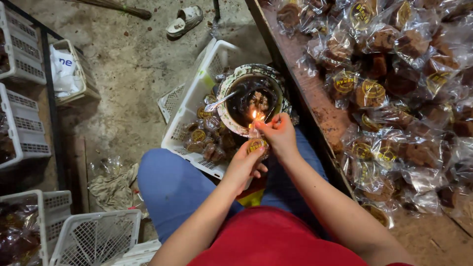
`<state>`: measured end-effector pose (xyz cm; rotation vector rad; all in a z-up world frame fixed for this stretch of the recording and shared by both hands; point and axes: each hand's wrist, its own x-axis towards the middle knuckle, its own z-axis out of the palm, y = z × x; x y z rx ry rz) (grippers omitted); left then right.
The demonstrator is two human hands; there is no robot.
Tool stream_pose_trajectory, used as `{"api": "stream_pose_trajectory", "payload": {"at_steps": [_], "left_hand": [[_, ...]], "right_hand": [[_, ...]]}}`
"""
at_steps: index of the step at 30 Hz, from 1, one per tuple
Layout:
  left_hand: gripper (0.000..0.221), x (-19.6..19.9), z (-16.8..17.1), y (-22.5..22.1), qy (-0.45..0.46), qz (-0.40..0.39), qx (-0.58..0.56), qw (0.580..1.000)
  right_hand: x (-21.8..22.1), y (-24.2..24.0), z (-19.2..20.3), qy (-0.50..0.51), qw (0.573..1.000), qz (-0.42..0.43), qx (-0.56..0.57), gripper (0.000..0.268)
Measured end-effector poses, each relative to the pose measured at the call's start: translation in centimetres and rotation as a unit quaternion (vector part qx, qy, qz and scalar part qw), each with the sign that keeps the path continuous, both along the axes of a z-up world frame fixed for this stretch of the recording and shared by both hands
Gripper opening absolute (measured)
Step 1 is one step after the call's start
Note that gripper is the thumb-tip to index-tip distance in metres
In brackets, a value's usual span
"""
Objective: Sealing plastic bags containing food items using a candle flame
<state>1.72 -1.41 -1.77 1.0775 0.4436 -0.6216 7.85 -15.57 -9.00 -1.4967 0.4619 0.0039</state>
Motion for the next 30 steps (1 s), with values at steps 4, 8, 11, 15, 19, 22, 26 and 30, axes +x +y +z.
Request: {"api": "stream_pose_trajectory", "payload": {"at_steps": [4, 8, 11, 15, 19, 22, 26, 30], "left_hand": [[0.055, -0.5, -2.2, 0.3, -0.059, -0.006, 0.049, 0.997], [0.037, -0.7, 1.1, 1.5, -0.426, 0.052, 0.374, 0.822], [0.031, -1.2, 0.6, 1.6, -0.59, 0.062, 0.417, 0.689], [0.028, -1.9, -0.9, 1.1, -0.724, 0.05, 0.404, 0.557], [0.016, -2.2, 0.3, 3.5, -0.709, 0.028, 0.414, 0.57], [0.02, -2.4, -0.4, 6.3, -0.65, -0.052, 0.503, 0.567], [0.045, -2.6, -1.0, 8.2, -0.499, -0.062, 0.657, 0.562], [0.057, -3.0, -0.6, 7.8, -0.427, -0.106, 0.626, 0.644]], "right_hand": [[-1.2, 0.0, 2.4, 0.01, 0.999, 0.022, 0.027, 0.062], [-3.3, -0.8, 8.0, 0.002, 0.989, 0.098, 0.114, 0.069], [-5.0, -2.2, 8.0, 0.02, 0.973, 0.177, 0.144, 0.071], [-6.1, -2.7, 8.5, 0.038, 0.966, 0.207, 0.149, 0.057], [-3.0, -7.0, 8.8, -0.078, 0.978, 0.188, 0.036, 0.054], [0.4, -11.9, 10.4, -0.097, 0.979, 0.01, -0.181, 0.015], [4.1, -17.0, 10.2, -0.144, 0.802, 0.041, -0.579, 0.053], [5.7, -18.7, 5.7, -0.022, 0.671, 0.103, -0.734, 0.075]]}}
